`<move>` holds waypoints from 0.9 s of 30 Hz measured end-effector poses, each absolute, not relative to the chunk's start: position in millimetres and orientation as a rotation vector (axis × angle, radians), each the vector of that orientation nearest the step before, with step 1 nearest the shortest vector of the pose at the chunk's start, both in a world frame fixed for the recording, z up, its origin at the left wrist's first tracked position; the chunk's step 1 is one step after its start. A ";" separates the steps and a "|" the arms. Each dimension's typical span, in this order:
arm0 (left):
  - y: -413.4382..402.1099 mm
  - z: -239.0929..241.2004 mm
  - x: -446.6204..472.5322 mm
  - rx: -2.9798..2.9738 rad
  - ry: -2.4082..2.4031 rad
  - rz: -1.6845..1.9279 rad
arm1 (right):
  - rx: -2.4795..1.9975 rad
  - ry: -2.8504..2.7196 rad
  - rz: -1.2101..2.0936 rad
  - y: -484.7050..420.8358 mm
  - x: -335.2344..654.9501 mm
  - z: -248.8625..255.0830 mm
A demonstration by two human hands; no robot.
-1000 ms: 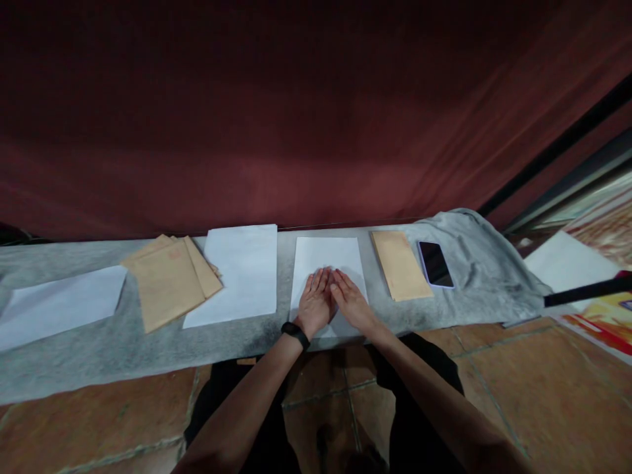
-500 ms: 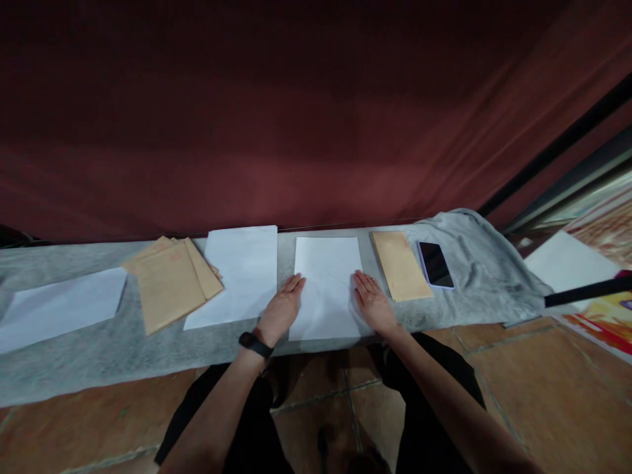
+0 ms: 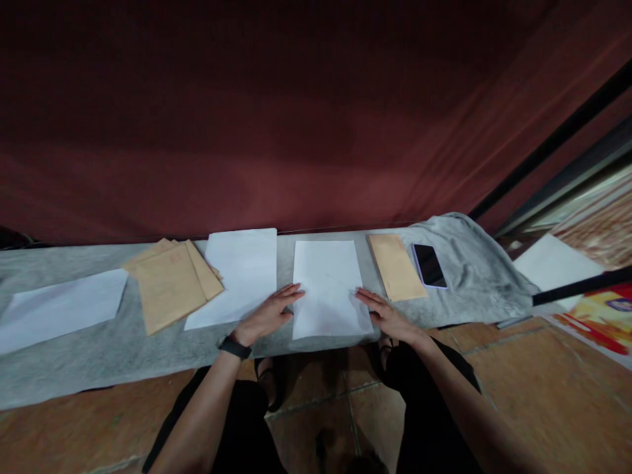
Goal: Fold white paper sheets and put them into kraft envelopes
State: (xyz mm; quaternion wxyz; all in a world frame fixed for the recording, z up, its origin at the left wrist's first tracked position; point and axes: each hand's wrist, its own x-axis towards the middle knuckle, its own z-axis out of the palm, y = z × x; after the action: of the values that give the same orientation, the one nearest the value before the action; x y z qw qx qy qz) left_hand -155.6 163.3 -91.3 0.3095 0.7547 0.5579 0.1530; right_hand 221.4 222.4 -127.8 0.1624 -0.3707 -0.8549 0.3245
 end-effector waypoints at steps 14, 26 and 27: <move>160.0 -77.3 -154.7 1.846 1.437 0.606 | -1.222 -1.697 1.205 212.7 199.0 -101.4; 201.1 -102.1 -115.1 1.480 1.876 0.909 | -1.347 -1.661 1.061 261.0 171.7 -105.8; 201.4 -102.7 -115.5 1.476 1.894 0.903 | -1.389 -1.674 1.020 265.4 169.9 -109.7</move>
State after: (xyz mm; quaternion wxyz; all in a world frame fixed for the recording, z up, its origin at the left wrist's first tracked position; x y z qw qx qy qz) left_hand -115.5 201.4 -102.7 0.2840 0.5515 0.7079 0.3376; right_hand 169.9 265.4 -109.7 0.3611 -0.5392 -0.6497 0.3959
